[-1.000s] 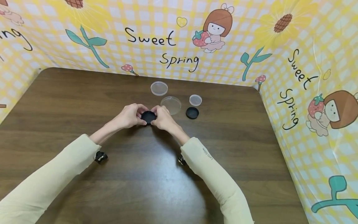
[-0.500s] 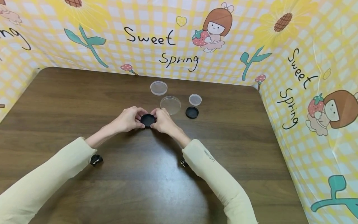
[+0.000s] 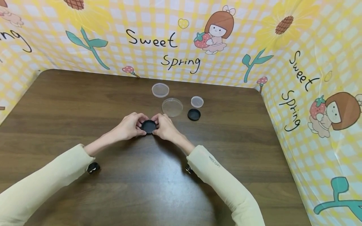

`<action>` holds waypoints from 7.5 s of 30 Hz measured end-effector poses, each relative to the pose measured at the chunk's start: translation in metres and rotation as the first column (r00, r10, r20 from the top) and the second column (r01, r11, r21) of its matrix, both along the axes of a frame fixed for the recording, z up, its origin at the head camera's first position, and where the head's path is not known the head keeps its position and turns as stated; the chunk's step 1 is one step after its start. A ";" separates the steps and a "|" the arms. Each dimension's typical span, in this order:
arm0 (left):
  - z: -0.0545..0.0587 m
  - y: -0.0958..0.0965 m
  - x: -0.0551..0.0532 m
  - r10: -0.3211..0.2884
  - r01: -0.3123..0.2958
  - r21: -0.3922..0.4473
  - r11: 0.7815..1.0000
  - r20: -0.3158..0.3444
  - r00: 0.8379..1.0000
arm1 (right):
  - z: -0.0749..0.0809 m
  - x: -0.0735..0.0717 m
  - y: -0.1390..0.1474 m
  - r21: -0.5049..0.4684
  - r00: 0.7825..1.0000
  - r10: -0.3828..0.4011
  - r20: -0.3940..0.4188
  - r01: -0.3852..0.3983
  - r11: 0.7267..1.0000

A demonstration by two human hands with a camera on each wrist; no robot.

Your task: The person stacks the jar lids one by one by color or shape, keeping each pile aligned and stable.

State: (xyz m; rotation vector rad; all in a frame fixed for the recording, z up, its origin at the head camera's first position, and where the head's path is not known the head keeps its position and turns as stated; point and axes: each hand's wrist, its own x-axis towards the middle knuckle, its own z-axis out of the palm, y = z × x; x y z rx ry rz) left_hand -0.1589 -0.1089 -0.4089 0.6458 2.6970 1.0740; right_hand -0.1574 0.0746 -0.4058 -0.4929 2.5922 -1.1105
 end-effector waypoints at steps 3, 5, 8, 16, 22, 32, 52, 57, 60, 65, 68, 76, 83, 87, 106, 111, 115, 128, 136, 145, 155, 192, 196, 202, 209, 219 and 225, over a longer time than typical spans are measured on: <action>-0.002 -0.001 0.003 0.012 -0.012 0.007 1.000 0.005 1.000 | -0.001 0.002 0.001 -0.014 1.000 -0.008 0.014 0.008 1.000; -0.003 0.000 0.004 0.018 -0.018 0.013 1.000 0.008 1.000 | -0.001 0.003 0.001 -0.021 1.000 -0.016 0.018 0.016 1.000; -0.003 0.000 0.005 0.030 -0.030 0.020 0.999 0.025 0.999 | -0.002 0.003 0.002 -0.029 0.999 -0.024 0.025 0.025 0.999; -0.003 0.000 0.010 0.070 -0.074 0.054 0.996 0.080 0.994 | -0.005 0.005 0.003 -0.041 0.999 -0.032 0.020 0.033 0.999; -0.003 0.000 0.012 0.075 -0.078 0.044 0.996 0.065 0.995 | -0.006 0.007 0.002 -0.047 0.999 -0.031 -0.010 0.030 0.998; -0.003 0.000 0.013 0.066 -0.068 0.042 0.997 0.057 0.996 | -0.006 0.007 0.003 -0.035 1.000 -0.017 -0.003 0.017 0.999; -0.005 -0.001 0.014 0.085 -0.091 0.052 0.994 0.110 0.990 | -0.004 0.007 0.005 -0.048 1.000 -0.021 0.019 0.022 0.999; -0.006 0.000 0.012 0.091 -0.098 0.046 0.994 0.134 0.987 | -0.003 0.007 0.008 -0.059 0.999 -0.031 0.045 0.033 0.998; -0.005 0.000 0.012 0.092 -0.101 0.049 0.994 0.154 0.984 | -0.003 0.008 0.011 -0.062 0.999 -0.027 0.042 0.029 0.998; -0.003 0.000 0.011 0.107 -0.119 0.061 0.991 0.176 0.979 | -0.001 0.011 0.019 -0.069 1.000 0.002 0.029 0.000 0.998; -0.002 0.000 0.011 0.118 -0.131 0.068 0.989 0.170 0.978 | 0.001 0.014 0.025 -0.071 1.000 0.013 0.027 -0.011 0.997; -0.001 0.001 0.011 0.141 -0.147 0.046 0.988 0.116 0.983 | 0.001 0.020 0.042 -0.065 0.999 0.017 0.036 -0.015 0.998; 0.001 0.007 0.006 0.174 -0.179 0.061 0.982 0.080 0.981 | 0.002 0.024 0.054 -0.054 1.000 0.010 -0.015 -0.011 0.998; 0.001 0.010 0.005 0.187 -0.190 0.052 0.980 0.059 0.981 | 0.002 0.028 0.063 -0.061 0.999 0.018 -0.029 -0.020 0.998; 0.013 0.056 0.002 0.122 -0.113 0.179 0.977 -0.040 0.992 | 0.004 0.019 0.115 -0.074 0.994 -0.097 -0.041 0.094 0.993; 0.015 0.074 -0.001 0.107 -0.100 0.210 0.973 -0.024 0.994 | 0.005 0.015 0.127 -0.072 0.989 -0.123 -0.078 0.117 0.990; 0.014 0.089 -0.006 0.083 -0.080 0.220 0.972 -0.006 0.997 | 0.004 0.010 0.139 -0.084 0.985 -0.142 -0.096 0.134 0.987; 0.001 0.149 -0.017 0.123 -0.137 0.274 0.952 0.067 0.990 | -0.007 -0.006 0.163 -0.151 0.976 -0.209 -0.057 0.198 0.968; -0.008 0.169 -0.018 0.159 -0.164 0.218 0.962 0.040 0.987 | -0.008 -0.020 0.168 -0.124 0.971 -0.239 -0.026 0.234 0.964; -0.013 0.183 -0.020 0.172 -0.185 0.192 0.964 0.082 0.982 | -0.005 -0.031 0.169 -0.067 0.969 -0.246 -0.015 0.245 0.967; -0.015 0.188 -0.025 0.168 -0.182 0.151 0.972 0.099 0.981 | -0.012 -0.044 0.175 -0.097 0.974 -0.225 0.031 0.227 0.969; -0.021 0.196 -0.030 0.180 -0.182 0.098 0.978 0.030 0.983 | -0.013 -0.046 0.179 -0.096 0.989 -0.140 0.047 0.144 0.985; -0.021 0.196 -0.032 0.170 -0.170 0.090 0.981 0.017 0.985 | -0.012 -0.045 0.180 -0.103 0.989 -0.140 0.047 0.144 0.984; -0.019 0.196 -0.032 0.161 -0.163 0.081 0.983 0.020 0.987 | -0.011 -0.045 0.182 -0.108 0.989 -0.136 0.051 0.140 0.984; -0.018 0.195 -0.032 0.151 -0.153 0.092 0.984 0.032 0.988 | -0.010 -0.041 0.184 -0.136 0.993 -0.110 0.050 0.115 0.984; -0.016 0.186 -0.034 0.117 -0.121 0.096 0.988 0.042 0.992 | -0.008 -0.039 0.177 -0.124 0.991 -0.129 0.034 0.132 0.984; -0.017 0.181 -0.032 0.109 -0.113 0.110 0.988 0.040 0.993 | -0.009 -0.036 0.175 -0.144 0.993 -0.115 0.029 0.118 0.982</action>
